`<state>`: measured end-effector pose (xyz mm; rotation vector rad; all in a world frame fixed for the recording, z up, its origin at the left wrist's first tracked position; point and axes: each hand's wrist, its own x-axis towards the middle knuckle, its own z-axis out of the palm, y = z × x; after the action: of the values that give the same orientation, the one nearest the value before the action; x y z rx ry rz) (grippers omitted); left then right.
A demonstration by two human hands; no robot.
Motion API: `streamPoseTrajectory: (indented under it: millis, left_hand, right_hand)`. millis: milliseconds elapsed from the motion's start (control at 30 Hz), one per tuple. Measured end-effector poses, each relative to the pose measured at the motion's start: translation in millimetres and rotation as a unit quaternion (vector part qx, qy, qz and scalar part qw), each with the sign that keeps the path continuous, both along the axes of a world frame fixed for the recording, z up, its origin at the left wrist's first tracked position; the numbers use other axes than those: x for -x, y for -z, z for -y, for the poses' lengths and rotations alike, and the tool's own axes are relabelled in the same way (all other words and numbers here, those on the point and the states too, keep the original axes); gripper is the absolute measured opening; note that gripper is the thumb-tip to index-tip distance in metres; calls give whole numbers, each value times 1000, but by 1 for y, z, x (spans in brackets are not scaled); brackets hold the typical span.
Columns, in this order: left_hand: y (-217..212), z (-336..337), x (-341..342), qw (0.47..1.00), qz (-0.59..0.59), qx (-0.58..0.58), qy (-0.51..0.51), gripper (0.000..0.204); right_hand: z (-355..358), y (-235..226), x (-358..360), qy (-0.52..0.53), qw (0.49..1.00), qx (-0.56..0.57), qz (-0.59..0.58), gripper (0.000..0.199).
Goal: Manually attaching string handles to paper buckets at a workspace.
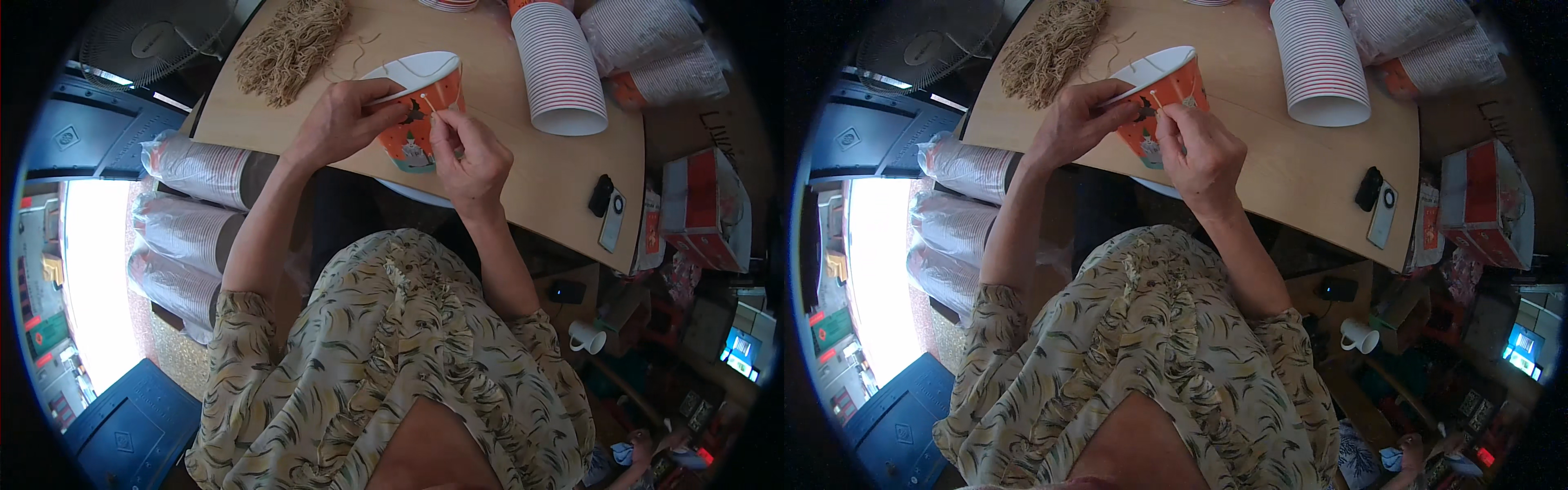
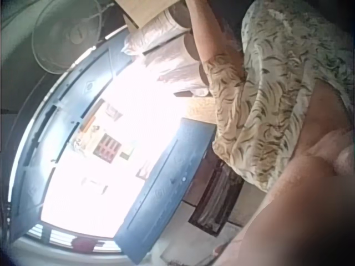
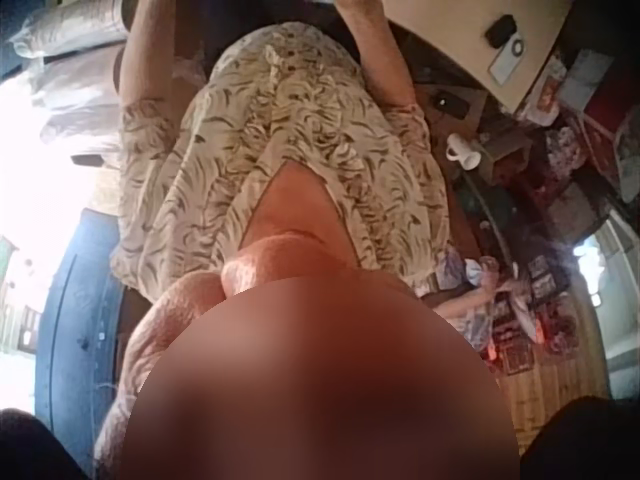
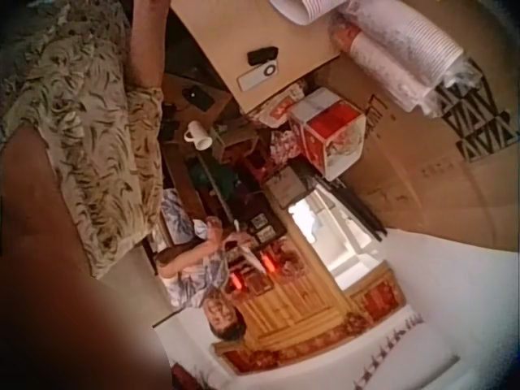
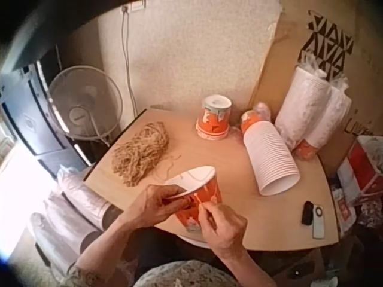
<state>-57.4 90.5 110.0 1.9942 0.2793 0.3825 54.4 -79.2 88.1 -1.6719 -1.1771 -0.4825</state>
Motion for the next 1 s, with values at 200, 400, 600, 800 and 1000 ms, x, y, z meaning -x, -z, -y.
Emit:
streamPoseTrajectory:
  millis: [200, 400, 600, 800, 1000]
  left_hand:
    - [-2, 5, 0, 1000, 14, -21, 2, 22]
    - [0, 10, 1, 999, 28, -45, -8, 20]
    - [0, 25, 1, 992, 71, -104, 4, 20]
    - [14, 39, 4, 984, 59, -169, -8, 24]
    - [26, 51, 4, 983, 39, -177, -29, 24]
  right_hand:
    - [1, 1, 0, 0, 1000, 18, -12, 13]
    - [0, 6, 1, -7, 999, 8, -49, 11]
    - [8, 20, 4, -16, 993, 15, -115, 10]
    - [19, 32, 7, -38, 974, 22, -224, 9]
    - [46, 3, -3, -125, 850, 82, -505, 22]
